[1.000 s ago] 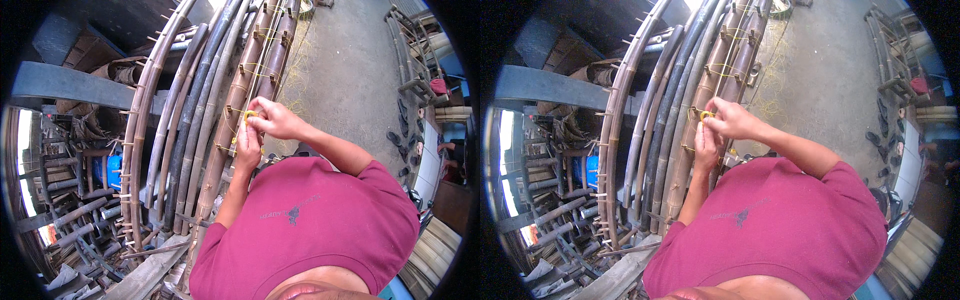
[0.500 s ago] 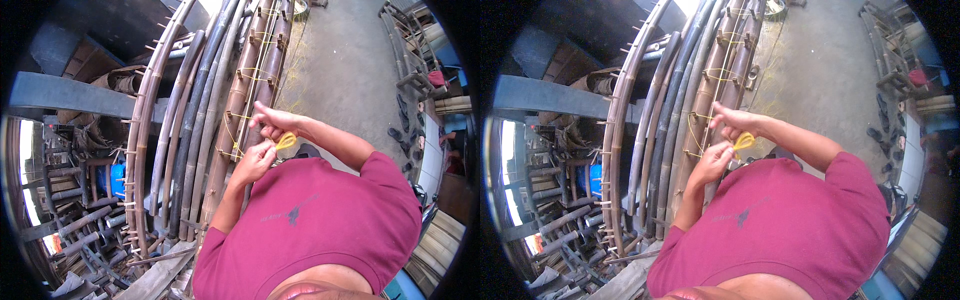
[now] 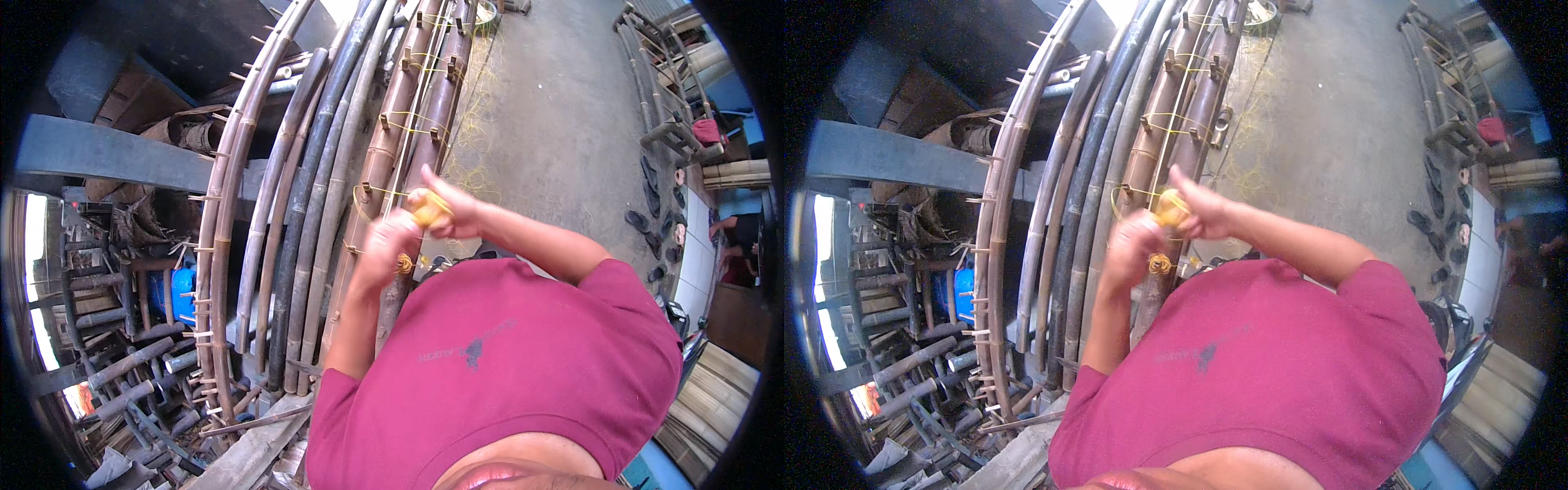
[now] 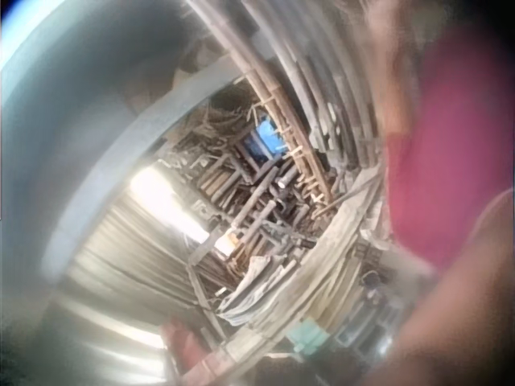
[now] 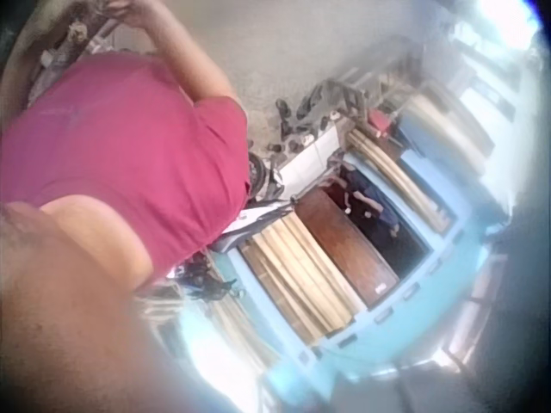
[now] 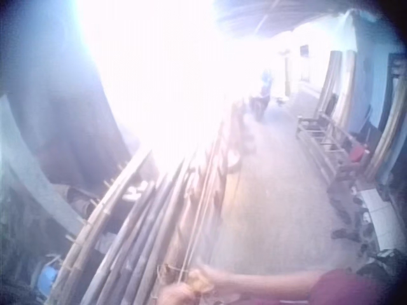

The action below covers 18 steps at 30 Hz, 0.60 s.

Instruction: The person ties yellow string around a bundle of bamboo poles arranged horizontally. They repeatedly wrap the string around the poles and secure it with knots, moving along the length of the bundle.

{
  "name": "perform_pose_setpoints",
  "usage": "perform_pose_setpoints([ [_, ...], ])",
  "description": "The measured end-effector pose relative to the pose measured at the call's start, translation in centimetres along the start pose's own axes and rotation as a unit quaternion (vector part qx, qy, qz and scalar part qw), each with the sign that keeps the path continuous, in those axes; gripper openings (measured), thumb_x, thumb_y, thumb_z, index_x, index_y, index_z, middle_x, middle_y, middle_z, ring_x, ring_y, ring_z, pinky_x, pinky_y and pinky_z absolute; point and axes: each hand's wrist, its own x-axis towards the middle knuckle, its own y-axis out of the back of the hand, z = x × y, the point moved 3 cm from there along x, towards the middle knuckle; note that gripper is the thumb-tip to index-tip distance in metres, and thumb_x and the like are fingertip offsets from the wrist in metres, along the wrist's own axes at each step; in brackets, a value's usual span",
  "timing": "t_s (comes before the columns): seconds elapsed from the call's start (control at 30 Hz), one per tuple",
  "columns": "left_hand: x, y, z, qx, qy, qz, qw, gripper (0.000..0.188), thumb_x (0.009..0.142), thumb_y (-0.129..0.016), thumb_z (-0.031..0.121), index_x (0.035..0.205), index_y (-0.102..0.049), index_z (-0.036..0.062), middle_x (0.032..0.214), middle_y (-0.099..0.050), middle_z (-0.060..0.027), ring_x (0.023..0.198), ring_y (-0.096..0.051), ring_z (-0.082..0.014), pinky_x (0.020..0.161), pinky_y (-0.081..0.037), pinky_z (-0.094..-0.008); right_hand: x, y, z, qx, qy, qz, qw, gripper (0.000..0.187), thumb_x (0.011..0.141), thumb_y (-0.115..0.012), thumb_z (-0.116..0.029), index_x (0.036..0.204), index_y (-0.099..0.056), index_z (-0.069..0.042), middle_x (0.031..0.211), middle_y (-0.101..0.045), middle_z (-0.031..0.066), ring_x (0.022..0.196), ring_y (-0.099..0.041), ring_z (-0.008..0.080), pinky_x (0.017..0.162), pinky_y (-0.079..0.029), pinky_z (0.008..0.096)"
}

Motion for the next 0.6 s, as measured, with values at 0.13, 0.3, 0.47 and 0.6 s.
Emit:
perform_pose_setpoints([
  [0.13,0.3,2.6,-5.6,0.077,0.039,0.08,0.993,0.021,0.097,-0.05,0.02,0.082,-0.058,0.0082,0.066,-0.048,0.0055,0.058,-0.045,-0.0058,0.052,-0.034,-0.0218,-1.1,-6.5,-1.6,-0.692,0.249,0.004,0.678,0.054,0.098,-0.026,-0.063,0.109,-0.049,-0.015,0.081,-0.05,0.005,0.064,-0.056,0.0123,0.062,-0.049,0.0297],
  [0.3,-0.3,0.3,-0.8,-0.017,0.082,-0.042,0.996,0.02,0.095,-0.049,0.016,0.084,-0.06,0.0031,0.069,-0.053,0.0008,0.061,-0.047,-0.0086,0.057,-0.039,-0.0249,0.7,0.0,-0.6,0.001,0.021,0.03,0.999,0.057,0.096,-0.027,-0.067,0.09,-0.048,-0.014,0.061,-0.042,-0.0067,0.057,-0.046,0.0102,0.057,-0.04,0.0244],
  [0.47,-0.4,1.9,-3.7,0.166,-0.104,0.164,0.967,0.021,0.095,-0.05,0.019,0.079,-0.055,0.0062,0.068,-0.05,0.005,0.061,-0.045,-0.0064,0.054,-0.034,-0.0233,-2.5,-8.2,-0.1,-0.683,0.139,-0.026,0.717,0.055,0.102,-0.027,-0.052,0.122,-0.046,-0.004,0.102,-0.059,0.0151,0.097,-0.058,0.0272,0.091,-0.045,0.0407],
  [0.6,-1.4,2.1,-0.9,-0.164,0.076,0.082,0.98,0.025,0.096,-0.052,0.024,0.075,-0.053,0.0103,0.065,-0.044,0.0061,0.055,-0.04,-0.004,0.051,-0.033,-0.0219,-0.2,-1.1,1.2,-0.099,0.04,0.01,0.994,0.064,0.093,-0.022,-0.071,0.104,-0.049,-0.014,0.074,-0.05,-0.0021,0.066,-0.052,0.012,0.064,-0.045,0.0256],
])
